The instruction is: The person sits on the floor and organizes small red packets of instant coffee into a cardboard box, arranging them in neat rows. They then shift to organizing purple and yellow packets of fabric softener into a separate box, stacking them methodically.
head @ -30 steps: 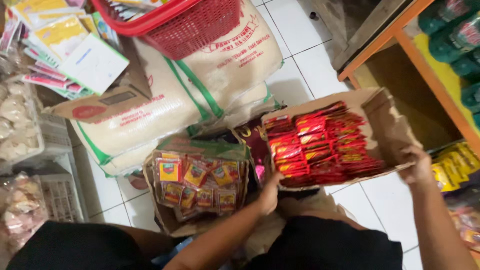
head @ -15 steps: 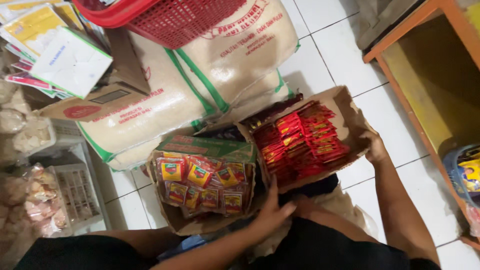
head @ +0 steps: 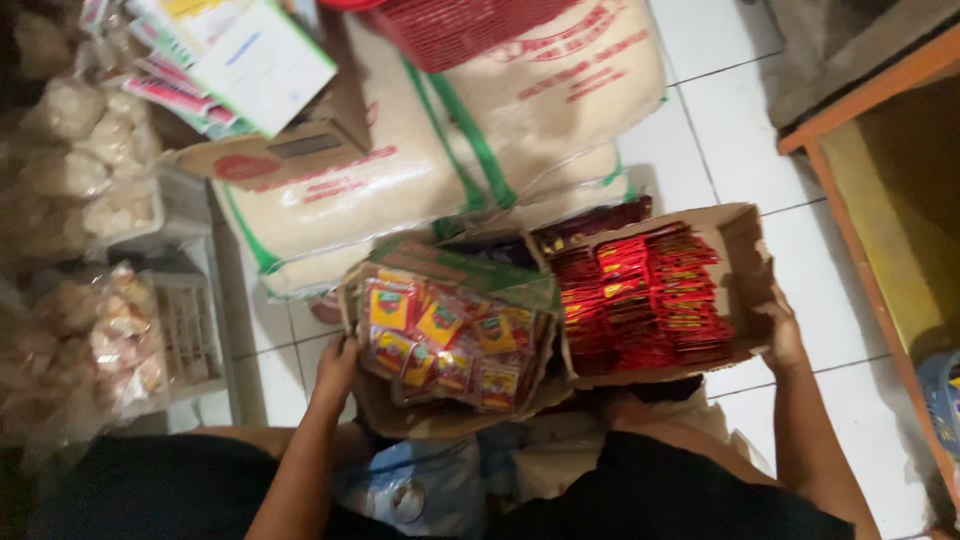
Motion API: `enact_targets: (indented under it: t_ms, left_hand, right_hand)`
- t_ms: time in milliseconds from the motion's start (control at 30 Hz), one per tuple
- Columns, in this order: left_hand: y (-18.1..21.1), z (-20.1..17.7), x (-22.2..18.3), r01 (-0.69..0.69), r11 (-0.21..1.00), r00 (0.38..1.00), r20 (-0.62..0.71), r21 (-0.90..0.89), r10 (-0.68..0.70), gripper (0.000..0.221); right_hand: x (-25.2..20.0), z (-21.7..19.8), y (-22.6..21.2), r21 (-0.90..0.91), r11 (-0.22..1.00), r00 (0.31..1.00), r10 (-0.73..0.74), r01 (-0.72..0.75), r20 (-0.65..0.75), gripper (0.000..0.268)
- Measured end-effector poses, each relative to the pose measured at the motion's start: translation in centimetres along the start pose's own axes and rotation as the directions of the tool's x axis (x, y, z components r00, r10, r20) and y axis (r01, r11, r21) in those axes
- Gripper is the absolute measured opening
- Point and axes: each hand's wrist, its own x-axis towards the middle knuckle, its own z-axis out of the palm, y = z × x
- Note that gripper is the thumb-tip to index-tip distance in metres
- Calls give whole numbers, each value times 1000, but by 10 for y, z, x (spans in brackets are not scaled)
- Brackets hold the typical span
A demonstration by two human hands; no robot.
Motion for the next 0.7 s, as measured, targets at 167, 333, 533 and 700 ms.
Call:
enact_targets:
  t_ms: [167,333,533,700]
  left_hand:
    - [24,-1,19,102,728,989,11,678,-149,53]
    - [44,-25,5,121,647,983,-2,753,-182,44]
    - [17,-75,23,156,571,984,-74,806,-165,44]
    - [-15,-119,47,258,584,962,-151,770,-226,44]
  right_hand:
    - [-8,11,-15,40,998,997,-59,57,51,77]
    - [-8,19,-22,27,996,994,-87,86,64,77]
    - [-4,56,2,-214,960,982,167,-181,-83,77]
    - [-15,106,42,-159,983,987,-72,95,144,79]
